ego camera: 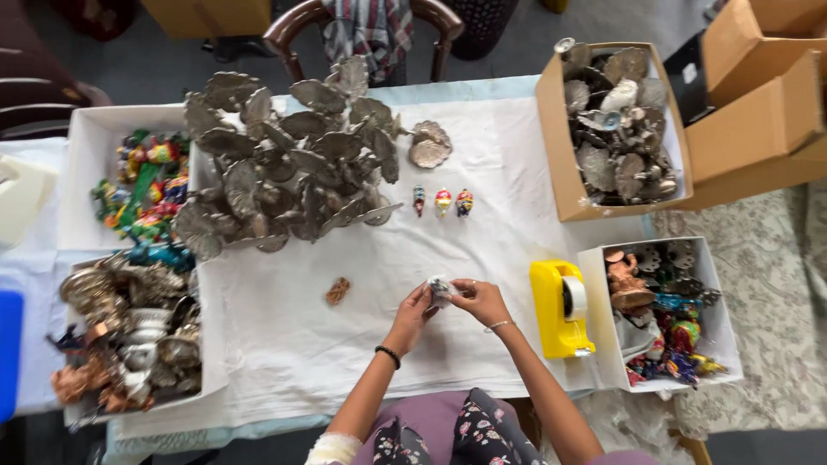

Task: The person sits at a table and wraps small, colorful figurines in bubble wrap. They use a yellow tape dispenser to secure the bubble wrap around each item before placing the wrapped figurines into a cardboard box.

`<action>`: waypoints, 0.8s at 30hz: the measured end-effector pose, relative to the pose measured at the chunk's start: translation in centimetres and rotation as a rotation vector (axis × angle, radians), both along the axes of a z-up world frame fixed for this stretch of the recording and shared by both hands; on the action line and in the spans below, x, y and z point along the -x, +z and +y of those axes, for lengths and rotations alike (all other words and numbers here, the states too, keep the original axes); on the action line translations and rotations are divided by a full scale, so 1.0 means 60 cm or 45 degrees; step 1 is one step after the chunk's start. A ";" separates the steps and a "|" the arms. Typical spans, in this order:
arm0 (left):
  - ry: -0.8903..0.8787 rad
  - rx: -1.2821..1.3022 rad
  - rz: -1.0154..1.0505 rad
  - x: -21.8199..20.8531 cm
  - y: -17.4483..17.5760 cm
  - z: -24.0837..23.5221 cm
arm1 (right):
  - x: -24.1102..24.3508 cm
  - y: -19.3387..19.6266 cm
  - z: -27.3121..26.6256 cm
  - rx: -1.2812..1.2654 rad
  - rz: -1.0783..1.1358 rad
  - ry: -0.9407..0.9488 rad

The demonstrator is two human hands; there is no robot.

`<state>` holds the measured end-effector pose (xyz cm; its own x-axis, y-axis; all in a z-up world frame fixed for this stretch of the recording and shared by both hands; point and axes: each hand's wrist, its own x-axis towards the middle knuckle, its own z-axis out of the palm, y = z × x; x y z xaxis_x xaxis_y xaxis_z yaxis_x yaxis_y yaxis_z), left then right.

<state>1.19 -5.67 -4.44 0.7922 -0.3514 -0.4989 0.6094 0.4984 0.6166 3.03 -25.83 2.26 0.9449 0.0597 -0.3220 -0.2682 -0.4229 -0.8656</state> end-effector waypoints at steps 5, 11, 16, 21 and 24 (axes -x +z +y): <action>-0.440 -1.197 -0.689 -0.012 0.118 0.024 | -0.092 -0.136 -0.130 0.380 -0.319 -0.169; -0.421 -2.565 -1.208 -0.012 0.076 0.156 | -0.195 -0.109 -0.319 0.856 -0.217 -0.598; -0.030 -2.936 -0.647 0.009 0.029 0.333 | -0.192 -0.001 -0.237 1.130 -0.245 -0.528; -0.395 -3.307 -0.235 0.071 0.036 0.454 | -0.238 -0.017 -0.113 0.677 -0.764 -0.143; -0.745 -3.345 -0.146 0.113 0.073 0.475 | -0.258 0.000 -0.035 0.534 -0.569 0.007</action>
